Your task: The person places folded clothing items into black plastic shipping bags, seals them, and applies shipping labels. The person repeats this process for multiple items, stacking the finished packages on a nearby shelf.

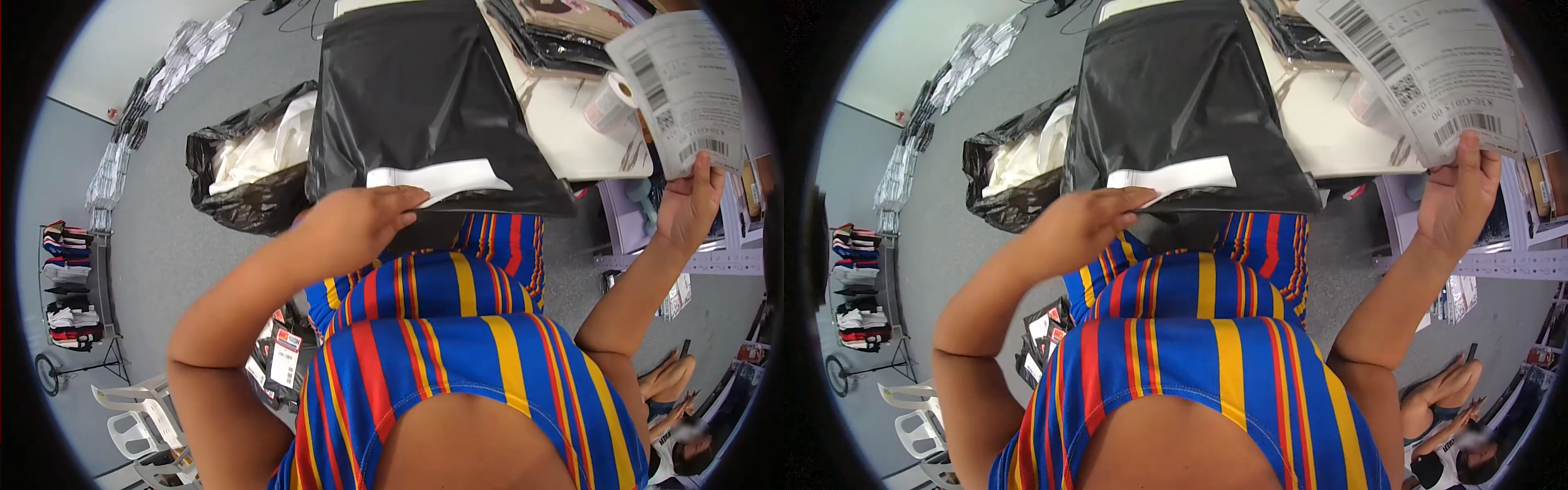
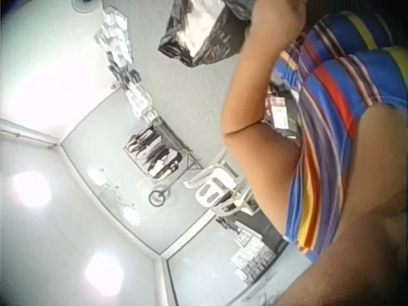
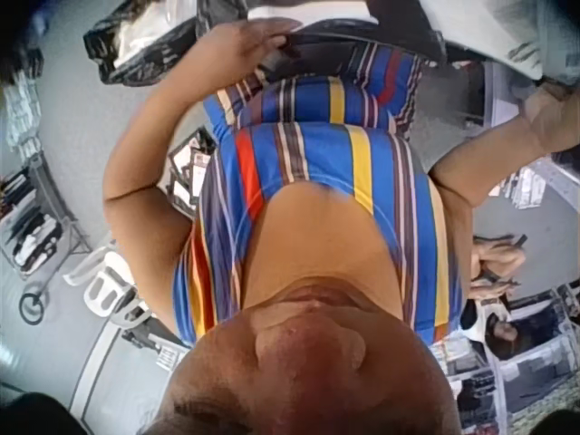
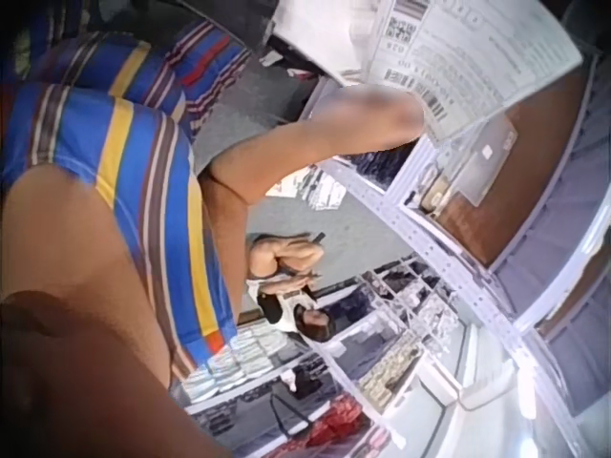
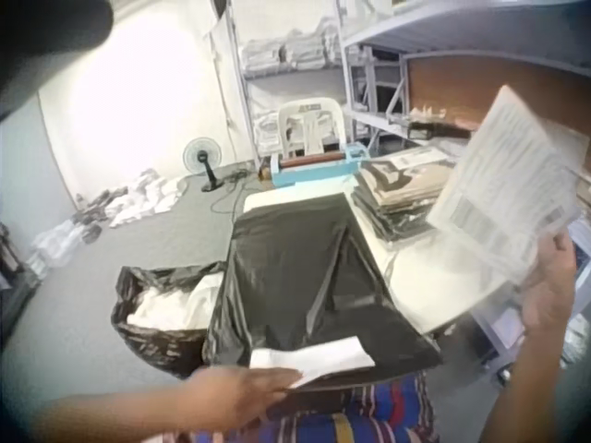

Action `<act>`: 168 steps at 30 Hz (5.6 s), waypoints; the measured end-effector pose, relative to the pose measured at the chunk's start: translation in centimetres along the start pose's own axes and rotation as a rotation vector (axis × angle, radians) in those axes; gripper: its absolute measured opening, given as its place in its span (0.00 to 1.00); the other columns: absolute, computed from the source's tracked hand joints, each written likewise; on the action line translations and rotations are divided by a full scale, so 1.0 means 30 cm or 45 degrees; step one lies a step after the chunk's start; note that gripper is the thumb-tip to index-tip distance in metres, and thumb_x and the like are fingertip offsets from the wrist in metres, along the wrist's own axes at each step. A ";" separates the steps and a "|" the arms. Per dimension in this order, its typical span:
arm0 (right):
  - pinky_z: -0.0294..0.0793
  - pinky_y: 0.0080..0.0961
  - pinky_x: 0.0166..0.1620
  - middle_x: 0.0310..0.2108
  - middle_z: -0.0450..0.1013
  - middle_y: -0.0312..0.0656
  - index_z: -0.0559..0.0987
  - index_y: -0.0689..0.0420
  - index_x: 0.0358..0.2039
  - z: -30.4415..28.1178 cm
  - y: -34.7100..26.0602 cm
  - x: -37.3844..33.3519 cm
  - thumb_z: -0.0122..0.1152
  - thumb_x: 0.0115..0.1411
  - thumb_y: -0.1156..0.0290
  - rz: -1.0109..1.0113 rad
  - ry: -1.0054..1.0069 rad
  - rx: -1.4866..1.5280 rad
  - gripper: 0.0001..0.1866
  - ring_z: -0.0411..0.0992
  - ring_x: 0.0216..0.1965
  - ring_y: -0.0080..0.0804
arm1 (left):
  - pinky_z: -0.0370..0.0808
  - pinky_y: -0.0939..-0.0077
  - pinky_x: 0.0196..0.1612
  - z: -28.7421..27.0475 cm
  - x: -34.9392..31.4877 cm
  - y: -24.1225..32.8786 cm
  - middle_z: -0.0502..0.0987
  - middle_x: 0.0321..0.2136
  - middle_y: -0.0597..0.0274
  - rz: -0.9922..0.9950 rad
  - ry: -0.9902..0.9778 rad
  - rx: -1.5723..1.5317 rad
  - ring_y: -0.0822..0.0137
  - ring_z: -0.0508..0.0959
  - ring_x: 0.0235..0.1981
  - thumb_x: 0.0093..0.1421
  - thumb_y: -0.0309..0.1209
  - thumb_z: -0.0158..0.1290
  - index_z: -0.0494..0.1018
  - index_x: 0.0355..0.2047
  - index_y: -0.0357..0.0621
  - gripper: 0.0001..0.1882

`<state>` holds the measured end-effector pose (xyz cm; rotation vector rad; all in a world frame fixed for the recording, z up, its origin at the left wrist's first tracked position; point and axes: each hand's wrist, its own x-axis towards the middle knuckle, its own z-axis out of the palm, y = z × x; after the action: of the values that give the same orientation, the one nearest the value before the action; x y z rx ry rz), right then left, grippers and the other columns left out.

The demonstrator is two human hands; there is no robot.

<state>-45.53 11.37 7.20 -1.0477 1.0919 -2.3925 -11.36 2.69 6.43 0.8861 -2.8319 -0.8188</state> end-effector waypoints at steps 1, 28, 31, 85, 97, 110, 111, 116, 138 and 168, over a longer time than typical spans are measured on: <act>0.67 0.22 0.42 0.36 0.68 0.40 0.67 0.60 0.35 0.004 -0.005 0.020 0.50 0.53 0.76 -0.005 -0.034 0.050 0.08 0.67 0.38 0.25 | 0.68 0.70 0.38 -0.090 0.030 0.019 0.71 0.35 0.51 -0.142 -0.140 -0.062 0.55 0.72 0.36 0.54 0.29 0.44 0.67 0.42 0.44 0.14; 0.69 0.17 0.29 0.29 0.70 0.34 0.69 0.53 0.30 0.592 0.781 0.114 0.55 0.51 0.67 1.138 -0.666 0.262 0.07 0.69 0.29 0.19 | 0.63 0.61 0.43 -0.034 0.680 -0.609 0.69 0.39 0.54 -0.103 0.731 0.138 0.53 0.67 0.42 0.50 0.36 0.45 0.71 0.33 0.44 0.13; 0.68 0.18 0.29 0.28 0.70 0.34 0.69 0.53 0.29 0.557 0.822 0.115 0.57 0.50 0.66 1.270 -0.640 -0.033 0.08 0.69 0.27 0.19 | 0.63 0.66 0.45 -0.018 0.695 -0.638 0.69 0.40 0.52 0.038 0.828 0.153 0.53 0.67 0.43 0.48 0.26 0.48 0.68 0.38 0.41 0.14; 0.66 0.24 0.40 0.37 0.68 0.45 0.72 0.62 0.37 -0.195 0.440 0.060 0.55 0.48 0.72 -0.130 0.255 -1.029 0.14 0.68 0.38 0.37 | 0.65 0.70 0.42 0.198 1.104 0.290 0.69 0.37 0.56 0.730 0.359 0.160 0.58 0.69 0.40 0.40 0.29 0.56 0.72 0.32 0.39 0.16; 0.69 0.23 0.35 0.34 0.70 0.45 0.73 0.62 0.35 -0.190 0.478 0.062 0.52 0.49 0.74 -0.248 0.298 -1.053 0.11 0.70 0.33 0.36 | 0.66 0.71 0.41 0.214 1.070 0.307 0.69 0.37 0.56 0.673 0.484 0.321 0.57 0.69 0.38 0.43 0.33 0.56 0.72 0.33 0.39 0.16; 0.67 0.16 0.28 0.26 0.70 0.34 0.73 0.58 0.35 -0.543 0.449 0.115 0.53 0.47 0.69 0.550 0.449 -0.777 0.14 0.67 0.25 0.20 | 0.63 0.65 0.43 0.198 1.133 0.129 0.65 0.43 0.52 1.084 0.765 0.399 0.53 0.67 0.42 0.42 0.23 0.51 0.69 0.40 0.50 0.21; 0.67 0.18 0.28 0.28 0.69 0.35 0.71 0.57 0.37 -0.631 0.422 0.110 0.53 0.47 0.68 0.555 0.548 -0.761 0.15 0.67 0.26 0.22 | 0.63 0.65 0.42 0.198 1.106 0.132 0.65 0.42 0.52 1.043 0.835 0.363 0.53 0.66 0.42 0.43 0.24 0.50 0.69 0.38 0.48 0.18; 0.70 0.23 0.36 0.37 0.67 0.47 0.64 0.62 0.40 -0.728 0.242 0.123 0.48 0.53 0.73 0.060 0.819 -0.247 0.13 0.69 0.36 0.32 | 0.67 0.70 0.38 0.075 0.800 -0.016 0.71 0.27 0.57 0.498 0.605 0.065 0.57 0.71 0.32 0.47 0.26 0.50 0.70 0.31 0.42 0.08; 0.65 0.22 0.43 0.39 0.66 0.44 0.73 0.60 0.32 0.362 0.705 0.069 0.46 0.50 0.83 -0.213 -0.905 -0.891 0.10 0.66 0.41 0.36 | 0.59 0.64 0.49 -0.120 0.879 -0.640 0.67 0.42 0.47 -0.539 0.466 0.154 0.50 0.64 0.47 0.56 0.50 0.32 0.54 0.53 0.49 0.28; 0.44 0.46 0.55 0.55 0.51 0.43 0.63 0.48 0.50 0.460 0.793 0.060 0.38 0.55 0.49 -0.307 -1.089 -1.638 0.25 0.47 0.57 0.45 | 0.65 0.65 0.41 -0.140 0.849 -0.572 0.71 0.36 0.51 -0.390 0.525 0.265 0.52 0.70 0.39 0.55 0.43 0.39 0.71 0.33 0.46 0.17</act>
<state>-37.18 -12.56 -3.63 -2.3058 2.1201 -0.8013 -22.87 -25.09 -1.09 1.3607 -2.4788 -0.3087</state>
